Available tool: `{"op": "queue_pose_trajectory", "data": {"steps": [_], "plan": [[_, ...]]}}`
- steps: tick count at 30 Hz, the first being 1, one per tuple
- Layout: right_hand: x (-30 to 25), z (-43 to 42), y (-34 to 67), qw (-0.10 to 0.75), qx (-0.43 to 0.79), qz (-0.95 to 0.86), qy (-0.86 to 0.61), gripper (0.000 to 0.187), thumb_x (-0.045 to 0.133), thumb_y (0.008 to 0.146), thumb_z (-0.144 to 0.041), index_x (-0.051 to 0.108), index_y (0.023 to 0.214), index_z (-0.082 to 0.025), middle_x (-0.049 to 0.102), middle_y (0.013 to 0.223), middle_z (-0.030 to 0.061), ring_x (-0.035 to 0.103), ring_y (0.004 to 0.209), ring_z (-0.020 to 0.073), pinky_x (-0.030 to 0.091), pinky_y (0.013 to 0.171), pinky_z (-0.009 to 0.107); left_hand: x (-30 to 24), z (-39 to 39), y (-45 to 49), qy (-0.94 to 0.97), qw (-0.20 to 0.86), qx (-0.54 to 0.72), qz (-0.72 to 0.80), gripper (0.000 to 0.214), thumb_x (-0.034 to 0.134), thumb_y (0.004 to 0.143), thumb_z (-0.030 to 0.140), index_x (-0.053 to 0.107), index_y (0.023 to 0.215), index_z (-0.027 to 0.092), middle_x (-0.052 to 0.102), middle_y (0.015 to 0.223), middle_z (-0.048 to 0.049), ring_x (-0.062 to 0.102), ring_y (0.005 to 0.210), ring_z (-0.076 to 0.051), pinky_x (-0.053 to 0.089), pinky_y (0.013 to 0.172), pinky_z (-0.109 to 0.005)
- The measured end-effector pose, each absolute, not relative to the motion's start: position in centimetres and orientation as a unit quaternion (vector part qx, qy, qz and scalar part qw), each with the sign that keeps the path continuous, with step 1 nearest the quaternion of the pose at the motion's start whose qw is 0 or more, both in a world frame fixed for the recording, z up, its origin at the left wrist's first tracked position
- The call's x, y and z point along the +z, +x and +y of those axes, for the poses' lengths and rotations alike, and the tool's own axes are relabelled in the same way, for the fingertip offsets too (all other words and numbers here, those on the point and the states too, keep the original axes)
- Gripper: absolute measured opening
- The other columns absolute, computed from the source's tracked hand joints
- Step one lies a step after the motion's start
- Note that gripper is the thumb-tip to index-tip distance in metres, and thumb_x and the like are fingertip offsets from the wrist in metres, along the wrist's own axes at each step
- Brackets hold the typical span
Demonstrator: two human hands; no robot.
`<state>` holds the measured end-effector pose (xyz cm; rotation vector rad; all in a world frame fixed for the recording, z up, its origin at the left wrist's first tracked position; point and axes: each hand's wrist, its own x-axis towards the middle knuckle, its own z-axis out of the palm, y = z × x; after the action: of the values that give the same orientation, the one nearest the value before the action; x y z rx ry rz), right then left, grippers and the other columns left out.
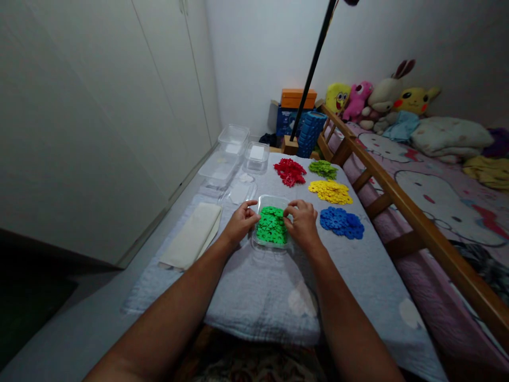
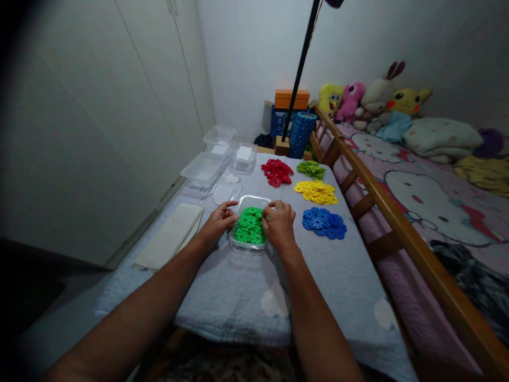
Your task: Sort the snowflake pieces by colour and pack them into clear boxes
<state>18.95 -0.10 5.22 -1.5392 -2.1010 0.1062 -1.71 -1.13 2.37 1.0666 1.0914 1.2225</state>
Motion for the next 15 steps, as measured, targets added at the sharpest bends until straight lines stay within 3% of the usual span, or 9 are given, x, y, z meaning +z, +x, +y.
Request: {"op": "queue_pose_trajectory", "data": {"steps": [5, 10, 15], "plan": [[4.6, -0.2, 19.4, 0.264, 0.072, -0.788, -0.552, 0.011, 0.065, 0.084, -0.017, 0.074, 0.086, -0.023, 0.063, 0.125, 0.0101, 0.046, 0.12, 0.0306, 0.034, 0.1, 0.047, 2.1, -1.0, -1.8, 0.462, 0.551, 0.516, 0.466, 0.057, 0.074, 0.068, 0.033, 0.055, 0.12, 0.016, 0.051, 0.064, 0.0096, 0.045, 0.051, -0.008, 0.033, 0.052, -0.022], [4.3, 0.4, 20.5, 0.351, 0.125, -0.759, -0.533, 0.011, 0.062, 0.084, -0.019, 0.072, 0.086, -0.022, 0.065, 0.118, 0.0107, 0.054, 0.117, 0.0279, 0.039, 0.104, 0.046, 1.9, -1.0, -1.7, 0.467, 0.529, 0.518, 0.483, 0.054, 0.072, 0.071, 0.036, 0.057, 0.119, 0.016, 0.049, 0.064, 0.0093, 0.044, 0.051, -0.009, 0.034, 0.052, -0.022], [3.3, 1.0, 21.7, 0.445, 0.138, -0.709, -0.529, 0.011, 0.057, 0.085, -0.024, 0.068, 0.084, -0.022, 0.066, 0.108, 0.0103, 0.06, 0.111, 0.0255, 0.044, 0.102, 0.043, 2.0, -0.9, -2.3, 0.503, 0.395, 0.536, 0.552, 0.037, 0.062, 0.084, 0.041, 0.064, 0.113, 0.018, 0.047, 0.065, 0.0065, 0.047, 0.058, -0.012, 0.037, 0.057, -0.024]]}}
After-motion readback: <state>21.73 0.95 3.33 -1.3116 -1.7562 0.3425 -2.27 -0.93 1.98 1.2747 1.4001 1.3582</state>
